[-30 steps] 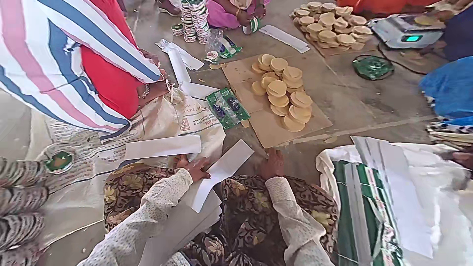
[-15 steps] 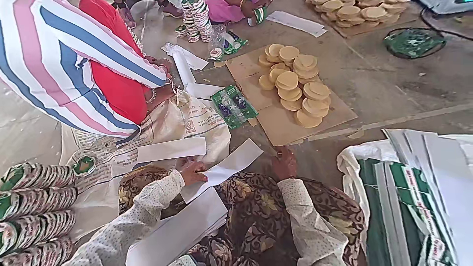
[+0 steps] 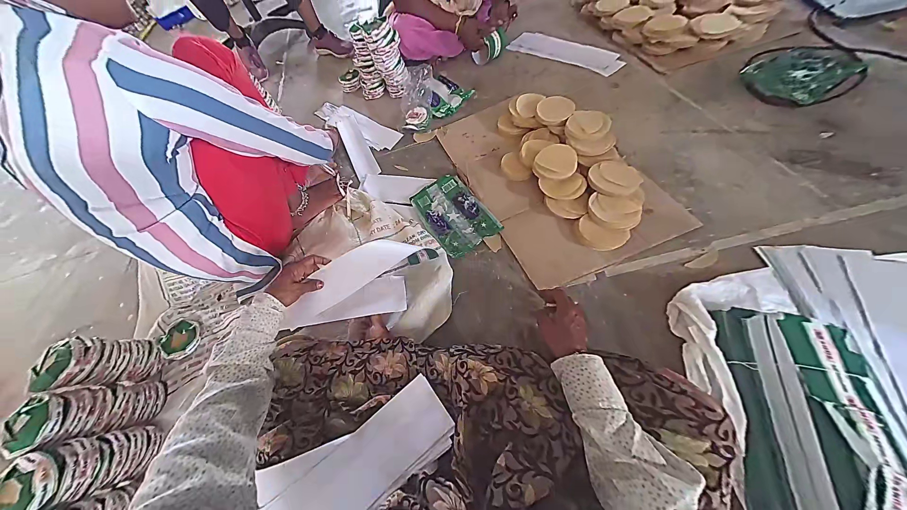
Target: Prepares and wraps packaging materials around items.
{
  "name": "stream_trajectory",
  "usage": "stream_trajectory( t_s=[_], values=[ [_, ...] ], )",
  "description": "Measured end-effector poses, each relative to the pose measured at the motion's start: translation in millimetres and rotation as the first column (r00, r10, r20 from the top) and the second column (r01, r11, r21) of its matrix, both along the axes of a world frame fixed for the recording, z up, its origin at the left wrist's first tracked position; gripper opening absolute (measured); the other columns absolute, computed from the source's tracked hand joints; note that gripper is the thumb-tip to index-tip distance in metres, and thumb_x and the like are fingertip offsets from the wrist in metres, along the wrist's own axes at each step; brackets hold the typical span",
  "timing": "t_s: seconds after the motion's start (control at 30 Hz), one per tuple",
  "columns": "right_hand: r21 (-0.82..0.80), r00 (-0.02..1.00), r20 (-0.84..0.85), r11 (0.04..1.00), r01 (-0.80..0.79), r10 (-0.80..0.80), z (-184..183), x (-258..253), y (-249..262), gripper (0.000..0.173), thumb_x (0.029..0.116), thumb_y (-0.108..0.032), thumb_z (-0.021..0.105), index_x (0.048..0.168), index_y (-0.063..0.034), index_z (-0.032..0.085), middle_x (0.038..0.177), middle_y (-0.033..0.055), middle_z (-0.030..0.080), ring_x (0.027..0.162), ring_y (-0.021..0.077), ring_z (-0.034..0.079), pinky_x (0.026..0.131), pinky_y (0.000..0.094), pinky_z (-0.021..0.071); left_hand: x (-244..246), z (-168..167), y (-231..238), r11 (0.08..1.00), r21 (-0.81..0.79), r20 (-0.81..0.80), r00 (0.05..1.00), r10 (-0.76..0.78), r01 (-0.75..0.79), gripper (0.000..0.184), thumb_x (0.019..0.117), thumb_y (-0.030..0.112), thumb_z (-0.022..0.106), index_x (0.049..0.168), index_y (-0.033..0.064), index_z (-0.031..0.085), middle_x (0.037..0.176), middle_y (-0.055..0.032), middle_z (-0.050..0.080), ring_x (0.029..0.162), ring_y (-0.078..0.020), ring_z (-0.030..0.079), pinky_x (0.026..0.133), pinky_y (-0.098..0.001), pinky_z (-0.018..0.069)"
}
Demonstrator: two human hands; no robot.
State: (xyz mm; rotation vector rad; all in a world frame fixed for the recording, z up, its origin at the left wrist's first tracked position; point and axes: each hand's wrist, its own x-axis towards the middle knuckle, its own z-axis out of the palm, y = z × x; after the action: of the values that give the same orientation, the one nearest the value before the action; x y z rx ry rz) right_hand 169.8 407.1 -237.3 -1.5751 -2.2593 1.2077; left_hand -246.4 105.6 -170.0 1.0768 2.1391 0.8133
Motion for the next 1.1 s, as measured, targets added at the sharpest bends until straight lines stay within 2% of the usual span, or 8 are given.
stream_trajectory(
  t_s=[0.27,0.43,0.57,0.67,0.77,0.87,0.97,1.1],
  values=[
    [-0.018,1.000,0.029,1.000,-0.006,0.006,-2.2,-1.2,1.2,0.041,0.0967,-0.001,0.059,0.137,0.0057,0.056,0.138,0.0310,0.056,0.126,0.0445,0.058,0.105,0.0578,0.0455,-31.5,-46.6,-37.0,0.879,-0.421,-0.085,0.974,0.208,-0.224,0.053,0.0892,-0.009,0.067,0.140,-0.0069,0.052,0.129,-0.0347,0.060,0.126,-0.0454,0.057,0.110,-0.0556,0.0410],
    [-0.018,0.999,0.046,1.000,-0.008,0.009,-5.7,-1.7,2.5,0.040,0.0978,-0.003,0.059,0.137,0.0051,0.055,0.136,0.0316,0.057,0.124,0.0458,0.059,0.104,0.0595,0.0461,-38.2,-59.1,-69.0,0.861,-0.124,-0.014,0.869,0.495,-0.492,0.042,0.0919,-0.008,0.063,0.132,-0.0127,0.055,0.130,-0.0297,0.061,0.120,-0.0306,0.062,0.106,-0.0431,0.0470],
    [-0.003,0.999,0.045,1.000,0.001,-0.001,-5.2,-2.1,1.7,0.040,0.0979,-0.002,0.058,0.137,0.0058,0.056,0.136,0.0314,0.058,0.123,0.0455,0.060,0.104,0.0593,0.0460,-32.3,-61.1,-69.4,0.758,-0.172,0.150,0.744,0.651,-0.629,0.024,0.1090,0.012,0.044,0.124,-0.0047,0.052,0.088,-0.0062,0.060,0.062,-0.0061,0.055,0.062,-0.0239,0.0513],
    [0.064,1.000,-0.012,0.998,0.022,-0.021,-5.8,-3.1,-0.4,0.047,0.0947,0.000,0.061,0.140,0.0066,0.051,0.138,0.0334,0.055,0.121,0.0477,0.059,0.101,0.0608,0.0469,-19.0,-35.1,-47.0,0.848,-0.056,0.254,0.814,0.523,-0.527,0.024,0.1072,0.008,0.044,0.122,-0.0094,0.053,0.087,-0.0044,0.060,0.067,-0.0057,0.058,0.068,-0.0251,0.0534],
    [0.248,0.982,-0.107,0.960,-0.127,0.158,11.2,-21.0,-23.2,0.050,0.0924,-0.002,0.062,0.140,0.0061,0.052,0.135,0.0327,0.056,0.115,0.0468,0.063,0.096,0.0598,0.0517,-10.4,-14.9,-16.2,0.748,0.145,0.365,0.738,0.568,-0.648,0.015,0.1073,0.005,0.044,0.115,-0.0017,0.055,0.077,0.0014,0.063,0.060,-0.0037,0.060,0.061,-0.0211,0.0545],
    [0.390,0.830,-0.180,0.813,-0.432,0.528,37.3,-78.9,-80.1,0.042,0.0900,0.004,0.062,0.132,0.0031,0.065,0.132,0.0275,0.064,0.122,0.0435,0.063,0.102,0.0577,0.0506,-10.4,-7.5,3.3,0.775,0.167,0.357,0.770,0.529,-0.610,0.013,0.1069,0.004,0.044,0.110,-0.0011,0.056,0.073,0.0030,0.063,0.056,-0.0024,0.059,0.057,-0.0188,0.0525],
    [0.389,0.430,-0.123,0.442,-0.808,0.894,50.7,-165.5,-127.7,0.050,0.0938,-0.004,0.063,0.144,-0.0060,0.058,0.147,0.0241,0.055,0.141,0.0399,0.048,0.118,0.0535,0.0348,21.4,43.0,43.1,0.717,-0.136,0.242,0.679,0.693,-0.683,0.022,0.1086,0.005,0.043,0.126,-0.0035,0.051,0.081,-0.0027,0.054,0.062,-0.0080,0.054,0.067,-0.0224,0.0514],
    [0.410,0.256,-0.010,0.237,-0.881,0.967,28.4,-291.5,-156.9,0.061,0.0995,-0.010,0.059,0.157,-0.0123,0.040,0.157,0.0270,0.042,0.150,0.0430,0.035,0.124,0.0552,0.0228,-0.7,20.2,26.4,0.804,0.126,0.333,0.788,0.518,-0.581,0.015,0.1071,0.004,0.046,0.111,-0.0042,0.057,0.071,0.0014,0.061,0.054,-0.0028,0.057,0.056,-0.0180,0.0511]
  ],
)
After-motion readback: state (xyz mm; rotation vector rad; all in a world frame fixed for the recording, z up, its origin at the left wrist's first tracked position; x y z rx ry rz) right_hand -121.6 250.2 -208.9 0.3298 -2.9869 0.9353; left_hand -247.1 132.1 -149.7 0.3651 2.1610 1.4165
